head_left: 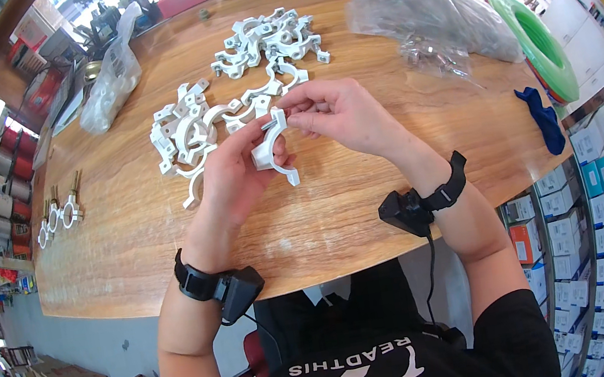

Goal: Assembling white plastic pipe clamps by inserting bolts and nuts by hand.

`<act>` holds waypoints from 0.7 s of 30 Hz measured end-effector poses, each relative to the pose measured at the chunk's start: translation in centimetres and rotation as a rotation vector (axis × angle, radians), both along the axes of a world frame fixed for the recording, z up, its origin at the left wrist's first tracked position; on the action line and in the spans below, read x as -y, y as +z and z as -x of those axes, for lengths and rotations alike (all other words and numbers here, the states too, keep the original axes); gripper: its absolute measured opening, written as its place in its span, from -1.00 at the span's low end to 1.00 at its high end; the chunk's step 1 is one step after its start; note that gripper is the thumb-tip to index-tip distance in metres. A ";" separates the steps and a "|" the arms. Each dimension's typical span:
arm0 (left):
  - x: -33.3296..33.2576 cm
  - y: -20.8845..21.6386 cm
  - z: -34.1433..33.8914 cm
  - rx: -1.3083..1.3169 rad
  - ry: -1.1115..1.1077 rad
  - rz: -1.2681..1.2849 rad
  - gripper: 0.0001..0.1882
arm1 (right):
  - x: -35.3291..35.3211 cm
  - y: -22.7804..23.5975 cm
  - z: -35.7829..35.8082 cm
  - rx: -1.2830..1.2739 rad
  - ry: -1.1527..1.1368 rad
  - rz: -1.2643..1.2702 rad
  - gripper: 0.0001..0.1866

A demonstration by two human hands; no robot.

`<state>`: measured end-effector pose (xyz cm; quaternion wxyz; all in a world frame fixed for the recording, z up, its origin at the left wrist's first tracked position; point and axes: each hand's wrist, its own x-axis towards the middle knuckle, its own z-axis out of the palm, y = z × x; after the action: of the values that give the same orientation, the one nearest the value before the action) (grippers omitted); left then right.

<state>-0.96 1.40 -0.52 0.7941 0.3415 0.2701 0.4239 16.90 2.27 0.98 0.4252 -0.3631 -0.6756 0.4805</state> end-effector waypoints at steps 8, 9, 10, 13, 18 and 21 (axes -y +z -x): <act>0.2 -0.1 0.0 -0.027 0.023 0.018 -0.78 | 0.2 0.1 0.4 0.058 -0.005 -0.003 -0.76; 0.1 -0.2 0.1 -0.032 0.023 0.025 -0.80 | 0.3 0.0 0.5 0.044 -0.015 -0.009 -0.77; 0.1 -0.3 0.1 -0.030 0.026 0.025 -0.80 | 0.4 0.0 0.7 0.030 -0.025 -0.015 -0.78; 0.1 -0.5 0.1 -0.048 0.061 0.001 -0.81 | 0.8 0.4 0.9 0.284 -0.123 -0.213 -0.82; -0.2 0.0 0.1 -0.010 0.163 0.025 -0.71 | -1.3 -0.4 -2.2 0.544 -0.383 -0.456 -0.87; -0.4 0.0 0.1 -0.012 0.191 -0.006 -0.66 | -3.3 -1.4 -4.9 0.789 -0.465 -0.250 -0.86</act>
<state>-1.06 1.77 -0.54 0.7476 0.3192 0.3051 0.4962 21.81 5.55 -0.43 0.2728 -0.6058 -0.7388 0.1130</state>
